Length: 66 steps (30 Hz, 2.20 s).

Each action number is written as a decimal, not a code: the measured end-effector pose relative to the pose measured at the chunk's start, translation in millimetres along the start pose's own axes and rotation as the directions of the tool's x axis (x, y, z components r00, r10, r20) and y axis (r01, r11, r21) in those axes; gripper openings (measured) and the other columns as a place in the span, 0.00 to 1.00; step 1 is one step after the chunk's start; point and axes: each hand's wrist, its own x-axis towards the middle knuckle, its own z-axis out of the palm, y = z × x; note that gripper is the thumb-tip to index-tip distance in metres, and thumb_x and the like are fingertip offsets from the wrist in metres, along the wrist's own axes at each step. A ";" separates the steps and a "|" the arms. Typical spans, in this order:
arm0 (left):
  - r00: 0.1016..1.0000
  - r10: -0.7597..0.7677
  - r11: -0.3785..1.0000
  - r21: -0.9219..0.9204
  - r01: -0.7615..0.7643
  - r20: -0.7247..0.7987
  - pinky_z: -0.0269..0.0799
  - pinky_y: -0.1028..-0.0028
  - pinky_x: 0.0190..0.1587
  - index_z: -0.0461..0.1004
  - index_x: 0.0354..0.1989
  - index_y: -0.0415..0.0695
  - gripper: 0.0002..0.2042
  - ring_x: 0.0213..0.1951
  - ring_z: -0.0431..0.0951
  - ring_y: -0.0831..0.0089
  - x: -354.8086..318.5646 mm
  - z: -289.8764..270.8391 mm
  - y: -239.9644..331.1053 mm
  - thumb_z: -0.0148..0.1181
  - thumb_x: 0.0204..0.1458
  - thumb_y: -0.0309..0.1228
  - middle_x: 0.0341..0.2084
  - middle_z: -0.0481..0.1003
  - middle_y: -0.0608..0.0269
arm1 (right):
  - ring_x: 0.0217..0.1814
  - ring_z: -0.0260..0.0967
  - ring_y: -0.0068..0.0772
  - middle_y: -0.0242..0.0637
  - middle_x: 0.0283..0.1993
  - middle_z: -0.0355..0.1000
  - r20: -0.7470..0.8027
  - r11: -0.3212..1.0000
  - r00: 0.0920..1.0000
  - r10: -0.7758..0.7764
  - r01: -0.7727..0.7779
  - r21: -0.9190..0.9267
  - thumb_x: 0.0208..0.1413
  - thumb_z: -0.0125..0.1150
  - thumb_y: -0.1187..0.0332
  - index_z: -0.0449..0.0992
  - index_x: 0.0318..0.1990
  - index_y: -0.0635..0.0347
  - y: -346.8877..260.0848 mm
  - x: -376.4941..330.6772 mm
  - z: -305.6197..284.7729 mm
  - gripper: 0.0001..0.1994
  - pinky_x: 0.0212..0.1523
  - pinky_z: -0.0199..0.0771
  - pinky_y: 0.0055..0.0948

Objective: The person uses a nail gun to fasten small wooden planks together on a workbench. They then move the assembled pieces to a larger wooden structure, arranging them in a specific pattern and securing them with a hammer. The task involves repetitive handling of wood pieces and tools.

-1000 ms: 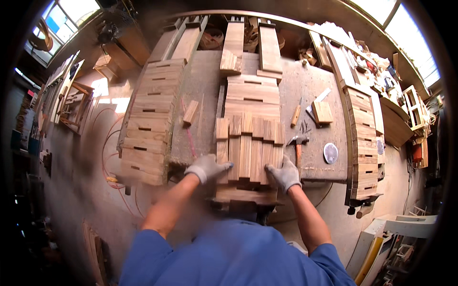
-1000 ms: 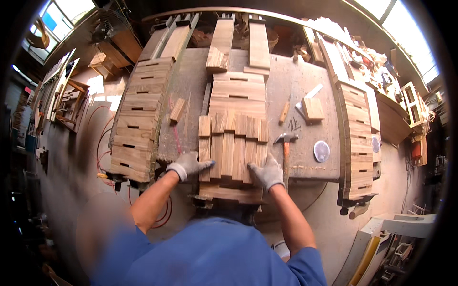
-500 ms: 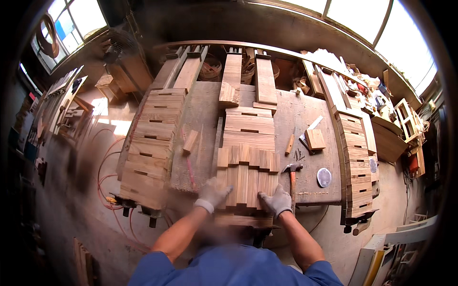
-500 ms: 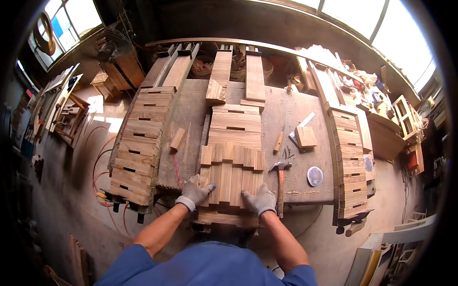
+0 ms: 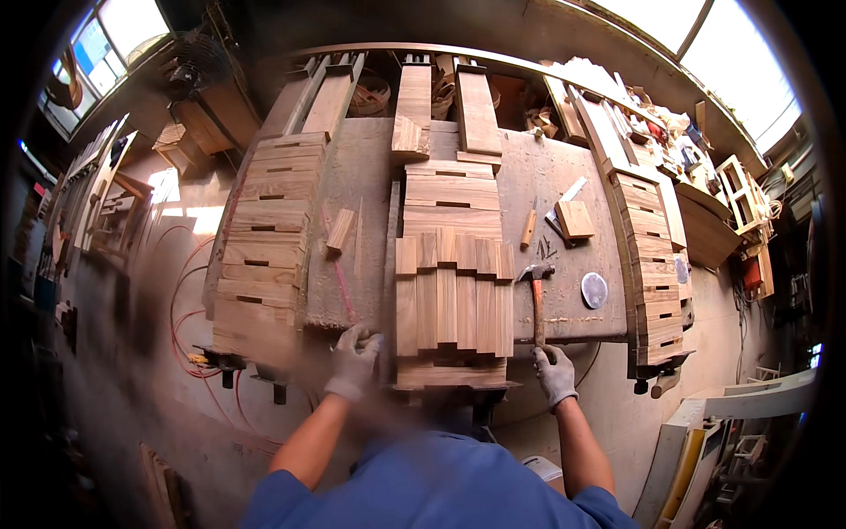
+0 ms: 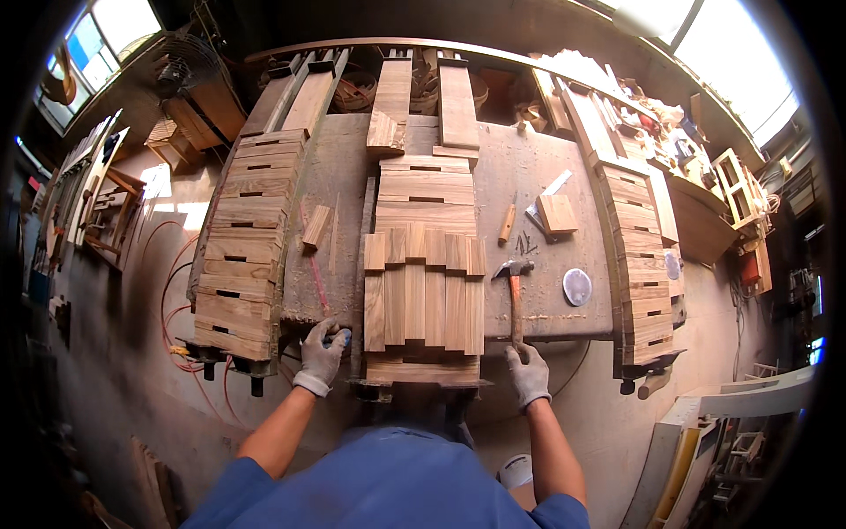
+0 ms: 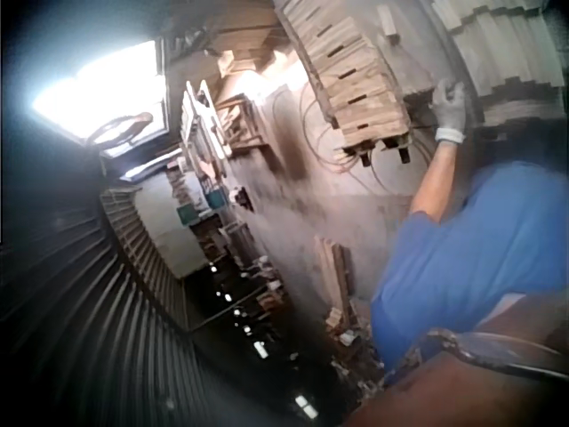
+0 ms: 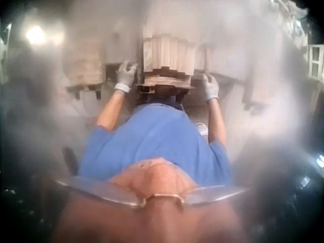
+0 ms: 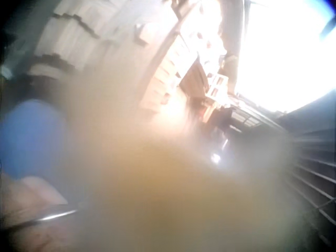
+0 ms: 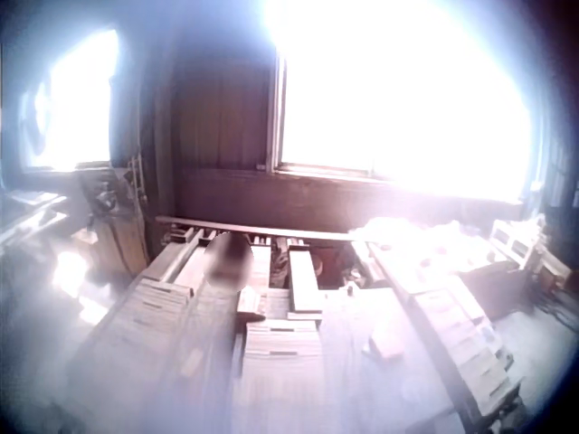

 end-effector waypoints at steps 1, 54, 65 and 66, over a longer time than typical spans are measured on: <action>0.999 -0.021 0.998 -0.053 0.019 -0.042 0.78 0.70 0.50 0.78 0.56 0.36 0.20 0.44 0.82 0.70 -9.5 -2.6 -11.3 0.71 0.57 0.33 0.42 0.82 0.56 | 0.44 0.80 0.35 0.44 0.43 0.82 0.003 0.998 0.998 0.058 -0.058 0.013 0.61 0.69 0.52 0.81 0.53 0.63 7.7 -11.6 -8.3 0.24 0.48 0.79 0.34; 0.665 -0.740 0.670 -0.009 0.743 -0.100 0.71 0.75 0.23 0.77 0.57 0.40 0.17 0.25 0.77 0.78 -330.0 143.8 -113.7 0.67 0.62 0.32 0.35 0.81 0.63 | 0.38 0.77 0.30 0.22 0.37 0.76 0.353 0.093 0.712 0.607 -0.505 0.858 0.59 0.67 0.50 0.75 0.37 0.36 452.6 143.1 -361.3 0.09 0.43 0.81 0.39; 0.919 -0.384 0.795 0.537 0.282 0.086 0.79 0.62 0.48 0.75 0.60 0.38 0.23 0.43 0.85 0.60 -335.9 144.8 -106.1 0.65 0.60 0.39 0.41 0.84 0.51 | 0.46 0.79 0.42 0.35 0.47 0.80 -0.058 0.291 0.439 0.897 -0.485 0.825 0.56 0.61 0.44 0.72 0.51 0.43 462.5 67.9 -314.6 0.21 0.44 0.80 0.50; 0.933 -0.318 0.792 0.588 0.164 0.168 0.74 0.60 0.56 0.75 0.61 0.38 0.24 0.50 0.81 0.56 -325.5 145.4 -83.8 0.64 0.60 0.41 0.46 0.82 0.49 | 0.44 0.78 0.42 0.34 0.44 0.79 0.083 0.215 0.409 0.909 -0.629 0.747 0.56 0.60 0.43 0.73 0.47 0.42 475.8 40.0 -312.1 0.19 0.42 0.80 0.49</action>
